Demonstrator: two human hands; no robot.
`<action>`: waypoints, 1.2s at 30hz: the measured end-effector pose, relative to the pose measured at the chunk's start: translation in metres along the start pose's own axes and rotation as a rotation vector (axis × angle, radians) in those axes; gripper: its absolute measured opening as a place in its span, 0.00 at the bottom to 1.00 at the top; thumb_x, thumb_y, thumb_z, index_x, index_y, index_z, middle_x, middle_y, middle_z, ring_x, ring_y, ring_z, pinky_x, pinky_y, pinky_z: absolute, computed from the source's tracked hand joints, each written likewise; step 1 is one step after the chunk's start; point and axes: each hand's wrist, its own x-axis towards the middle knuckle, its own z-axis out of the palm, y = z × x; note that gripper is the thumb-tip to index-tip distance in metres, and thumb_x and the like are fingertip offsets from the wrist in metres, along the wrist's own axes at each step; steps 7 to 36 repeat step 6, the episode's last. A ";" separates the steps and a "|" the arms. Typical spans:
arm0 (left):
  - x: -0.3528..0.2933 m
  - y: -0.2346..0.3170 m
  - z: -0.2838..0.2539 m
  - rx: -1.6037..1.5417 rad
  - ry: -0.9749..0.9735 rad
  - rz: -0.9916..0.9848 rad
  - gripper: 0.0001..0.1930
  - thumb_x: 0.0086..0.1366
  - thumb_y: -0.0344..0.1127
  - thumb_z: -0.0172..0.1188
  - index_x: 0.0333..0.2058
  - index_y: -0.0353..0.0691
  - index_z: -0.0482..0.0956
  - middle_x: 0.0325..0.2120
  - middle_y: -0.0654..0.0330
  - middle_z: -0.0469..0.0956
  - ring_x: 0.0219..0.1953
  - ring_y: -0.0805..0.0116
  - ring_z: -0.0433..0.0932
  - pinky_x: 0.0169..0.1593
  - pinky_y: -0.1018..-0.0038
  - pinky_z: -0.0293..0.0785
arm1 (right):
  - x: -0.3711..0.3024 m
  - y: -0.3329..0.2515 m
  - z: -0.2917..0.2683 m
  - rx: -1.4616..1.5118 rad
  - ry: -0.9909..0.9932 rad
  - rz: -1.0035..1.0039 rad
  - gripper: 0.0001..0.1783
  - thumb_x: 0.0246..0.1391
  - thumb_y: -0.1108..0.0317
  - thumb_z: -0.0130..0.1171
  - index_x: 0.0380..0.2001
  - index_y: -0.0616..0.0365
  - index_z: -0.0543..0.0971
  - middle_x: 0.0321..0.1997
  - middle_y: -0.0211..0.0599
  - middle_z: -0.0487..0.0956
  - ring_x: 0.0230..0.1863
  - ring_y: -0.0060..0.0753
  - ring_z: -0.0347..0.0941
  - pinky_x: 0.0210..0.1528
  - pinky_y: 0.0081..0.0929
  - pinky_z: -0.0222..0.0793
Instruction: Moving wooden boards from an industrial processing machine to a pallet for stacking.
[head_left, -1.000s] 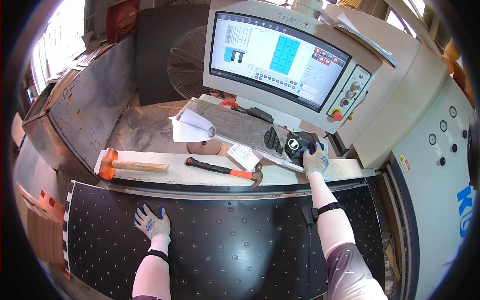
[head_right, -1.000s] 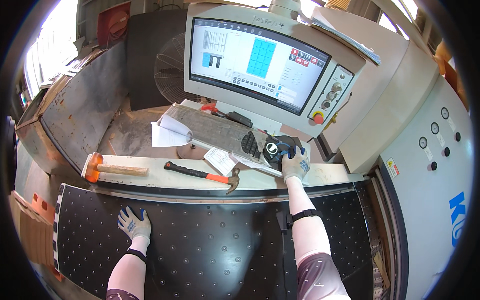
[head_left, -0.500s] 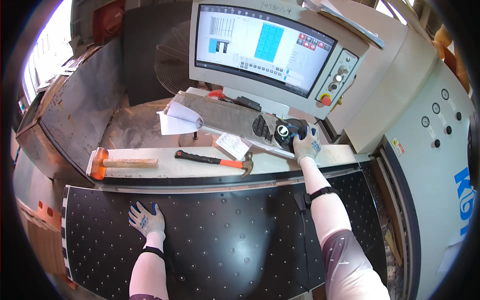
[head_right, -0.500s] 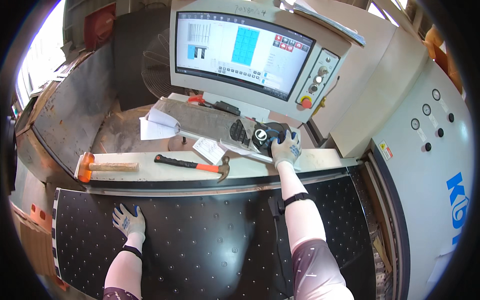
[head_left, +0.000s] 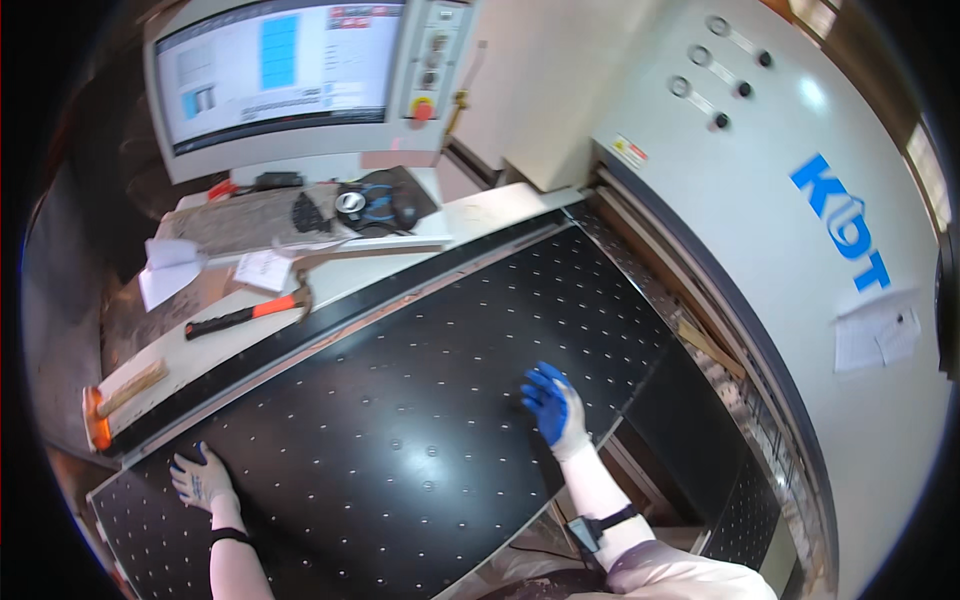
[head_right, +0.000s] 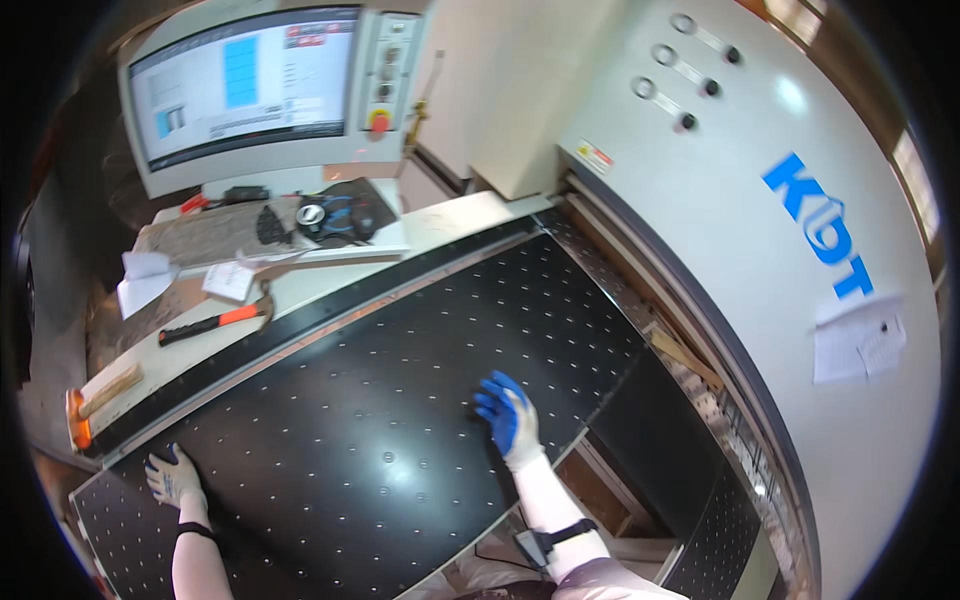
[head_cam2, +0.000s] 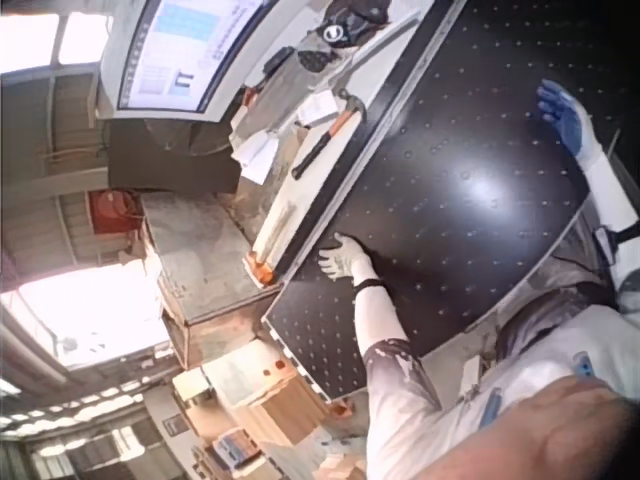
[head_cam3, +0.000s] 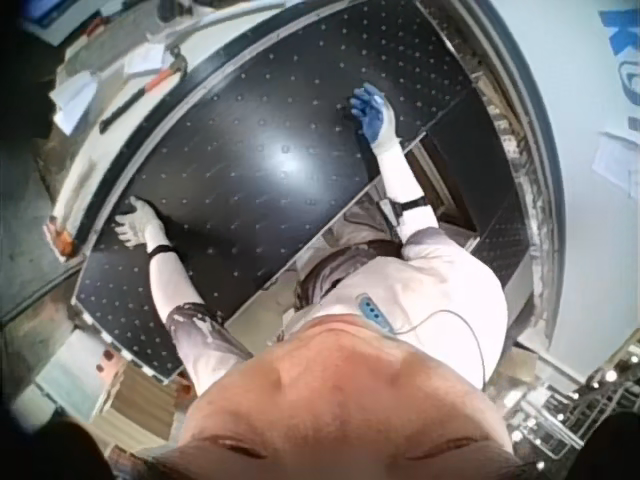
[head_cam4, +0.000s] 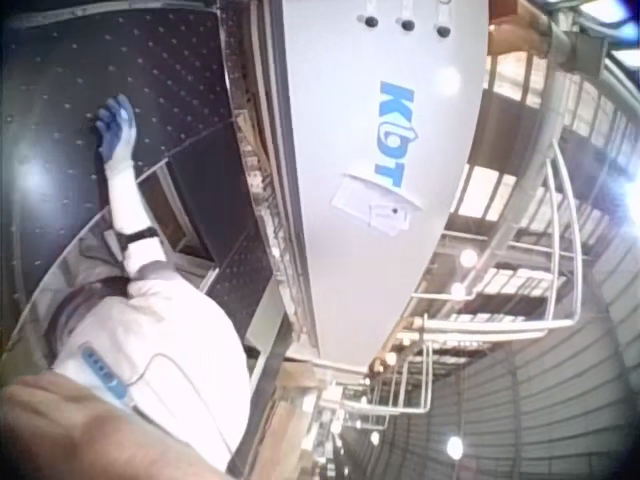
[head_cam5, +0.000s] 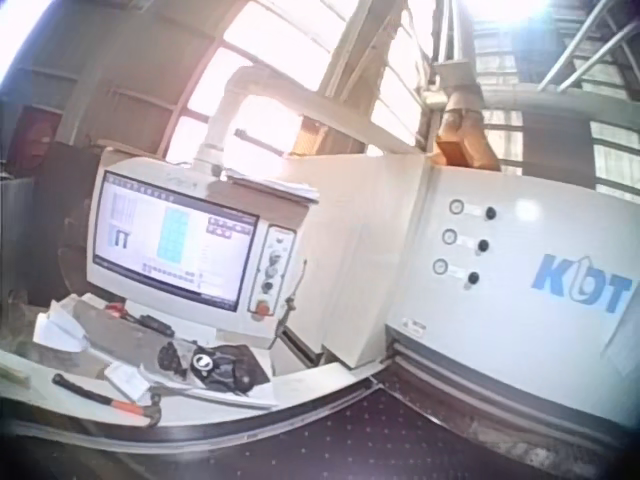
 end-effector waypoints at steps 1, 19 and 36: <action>0.000 -0.002 0.004 0.021 0.010 0.001 0.37 0.64 0.66 0.46 0.63 0.45 0.63 0.63 0.53 0.62 0.65 0.54 0.60 0.65 0.54 0.56 | -0.011 -0.014 -0.041 0.093 0.087 0.011 0.26 0.62 0.55 0.50 0.60 0.56 0.68 0.52 0.41 0.77 0.48 0.37 0.75 0.49 0.33 0.72; 0.010 -0.022 0.042 -0.063 0.004 0.210 0.40 0.61 0.67 0.52 0.63 0.44 0.63 0.64 0.52 0.61 0.65 0.54 0.59 0.67 0.57 0.55 | -0.039 -0.075 -0.226 0.096 0.474 -0.131 0.23 0.63 0.52 0.48 0.55 0.53 0.71 0.47 0.37 0.78 0.41 0.37 0.76 0.44 0.36 0.74; 0.010 -0.022 0.042 -0.063 0.004 0.210 0.40 0.61 0.67 0.52 0.63 0.44 0.63 0.64 0.52 0.61 0.65 0.54 0.59 0.67 0.57 0.55 | -0.039 -0.075 -0.226 0.096 0.474 -0.131 0.23 0.63 0.52 0.48 0.55 0.53 0.71 0.47 0.37 0.78 0.41 0.37 0.76 0.44 0.36 0.74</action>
